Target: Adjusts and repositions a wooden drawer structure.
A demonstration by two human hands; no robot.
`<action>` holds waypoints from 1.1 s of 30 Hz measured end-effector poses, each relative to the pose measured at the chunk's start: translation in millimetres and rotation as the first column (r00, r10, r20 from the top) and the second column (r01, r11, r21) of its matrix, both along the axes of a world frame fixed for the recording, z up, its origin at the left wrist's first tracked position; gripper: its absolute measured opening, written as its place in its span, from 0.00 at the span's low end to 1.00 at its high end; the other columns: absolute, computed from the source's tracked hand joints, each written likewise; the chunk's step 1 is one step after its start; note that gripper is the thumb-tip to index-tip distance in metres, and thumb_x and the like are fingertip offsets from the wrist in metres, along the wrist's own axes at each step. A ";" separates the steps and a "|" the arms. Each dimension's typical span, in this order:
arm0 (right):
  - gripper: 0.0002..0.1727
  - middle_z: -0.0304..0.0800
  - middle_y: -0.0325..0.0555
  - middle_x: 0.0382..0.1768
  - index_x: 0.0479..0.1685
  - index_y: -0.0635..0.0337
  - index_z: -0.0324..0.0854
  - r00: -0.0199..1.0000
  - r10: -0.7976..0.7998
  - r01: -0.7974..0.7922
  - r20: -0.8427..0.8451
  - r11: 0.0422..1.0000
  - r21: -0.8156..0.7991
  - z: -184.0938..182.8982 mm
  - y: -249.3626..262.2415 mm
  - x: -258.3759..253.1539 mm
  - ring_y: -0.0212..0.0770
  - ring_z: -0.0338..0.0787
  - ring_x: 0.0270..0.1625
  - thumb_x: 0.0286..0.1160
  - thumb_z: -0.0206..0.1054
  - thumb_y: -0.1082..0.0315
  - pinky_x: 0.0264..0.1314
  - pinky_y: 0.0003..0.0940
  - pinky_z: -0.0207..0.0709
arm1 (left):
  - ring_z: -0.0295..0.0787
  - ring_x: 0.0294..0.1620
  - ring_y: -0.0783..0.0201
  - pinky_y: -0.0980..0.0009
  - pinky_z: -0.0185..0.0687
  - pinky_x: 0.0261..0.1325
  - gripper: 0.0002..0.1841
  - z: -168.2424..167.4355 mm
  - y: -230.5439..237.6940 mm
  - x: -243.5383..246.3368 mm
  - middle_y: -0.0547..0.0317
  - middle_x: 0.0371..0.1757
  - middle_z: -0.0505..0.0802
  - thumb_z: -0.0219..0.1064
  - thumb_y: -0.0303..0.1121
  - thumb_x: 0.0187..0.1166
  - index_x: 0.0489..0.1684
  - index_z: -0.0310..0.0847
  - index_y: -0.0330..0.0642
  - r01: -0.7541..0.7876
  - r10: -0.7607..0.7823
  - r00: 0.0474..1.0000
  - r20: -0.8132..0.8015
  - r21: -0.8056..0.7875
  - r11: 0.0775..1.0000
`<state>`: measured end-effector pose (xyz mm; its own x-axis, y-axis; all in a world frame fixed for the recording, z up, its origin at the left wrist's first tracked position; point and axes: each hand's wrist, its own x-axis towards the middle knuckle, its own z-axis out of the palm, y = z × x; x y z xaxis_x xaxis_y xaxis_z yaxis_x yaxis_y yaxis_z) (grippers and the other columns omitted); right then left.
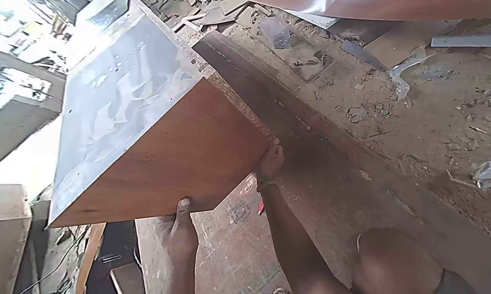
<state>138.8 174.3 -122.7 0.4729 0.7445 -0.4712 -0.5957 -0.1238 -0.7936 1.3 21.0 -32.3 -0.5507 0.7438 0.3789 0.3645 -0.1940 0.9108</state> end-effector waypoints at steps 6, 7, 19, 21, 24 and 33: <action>0.21 0.88 0.43 0.29 0.41 0.66 0.83 0.983 -0.021 0.065 -0.183 0.969 0.237 -25.7 -4.2 -6.1 0.30 0.90 0.36 0.93 0.49 0.61 0.45 0.29 0.88 | 0.90 0.62 0.67 0.64 0.86 0.71 0.21 -4.7 0.7 -6.6 0.65 0.58 0.91 0.66 0.31 0.82 0.71 0.65 0.40 0.056 -0.056 0.998 0.013 0.028 0.998; 0.22 0.89 0.44 0.32 0.46 0.67 0.84 0.967 0.014 0.041 -0.255 0.977 0.209 -30.3 -9.6 -6.1 0.30 0.90 0.38 0.94 0.49 0.60 0.47 0.29 0.88 | 0.90 0.61 0.68 0.64 0.86 0.70 0.20 -4.2 -0.2 -5.1 0.66 0.57 0.92 0.66 0.31 0.82 0.69 0.66 0.40 0.051 -0.051 0.998 0.024 0.019 0.999; 0.31 0.63 0.64 0.84 0.87 0.68 0.58 0.707 -0.214 -0.038 0.674 0.940 0.338 56.2 -24.9 10.6 0.53 0.64 0.87 0.93 0.45 0.57 0.90 0.45 0.60 | 0.93 0.54 0.69 0.61 0.88 0.64 0.18 -27.3 -22.8 -3.4 0.60 0.49 0.96 0.76 0.44 0.75 0.54 0.88 0.43 -0.192 0.148 0.981 -0.123 -0.575 0.795; 0.33 0.54 0.65 0.90 0.90 0.72 0.51 0.590 -0.392 -0.066 0.706 0.848 0.526 87.9 3.1 3.3 0.54 0.55 0.93 0.95 0.41 0.58 0.95 0.46 0.50 | 0.95 0.51 0.71 0.63 0.90 0.62 0.13 -29.0 -23.3 -19.4 0.65 0.45 0.98 0.75 0.44 0.76 0.49 0.92 0.47 -0.141 0.092 0.989 -0.118 -0.539 0.830; 0.37 0.42 0.64 0.94 0.94 0.71 0.43 0.520 -0.388 -0.146 0.761 0.838 0.526 99.5 14.6 -9.8 0.55 0.46 0.96 0.94 0.32 0.52 0.97 0.48 0.41 | 0.92 0.48 0.75 0.66 0.87 0.60 0.10 -29.0 -28.4 -39.0 0.68 0.43 0.97 0.73 0.44 0.79 0.45 0.94 0.50 -0.034 -0.036 0.993 -0.115 -0.552 0.833; 0.40 0.49 0.63 0.91 0.91 0.71 0.43 0.517 -0.208 0.065 0.831 0.977 0.204 -16.6 -29.2 -59.0 0.53 0.53 0.94 0.87 0.32 0.50 0.92 0.30 0.50 | 0.94 0.49 0.63 0.53 0.87 0.58 0.17 -26.7 -33.9 -50.7 0.58 0.45 0.96 0.67 0.49 0.83 0.49 0.92 0.47 -0.017 -0.187 0.936 -0.299 -0.568 0.823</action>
<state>79.8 145.1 -139.2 0.6951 0.6530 0.3006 0.3617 0.0437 -0.9313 -49.4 -12.9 -59.0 -0.3942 0.9185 0.0326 0.6653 0.2607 0.6995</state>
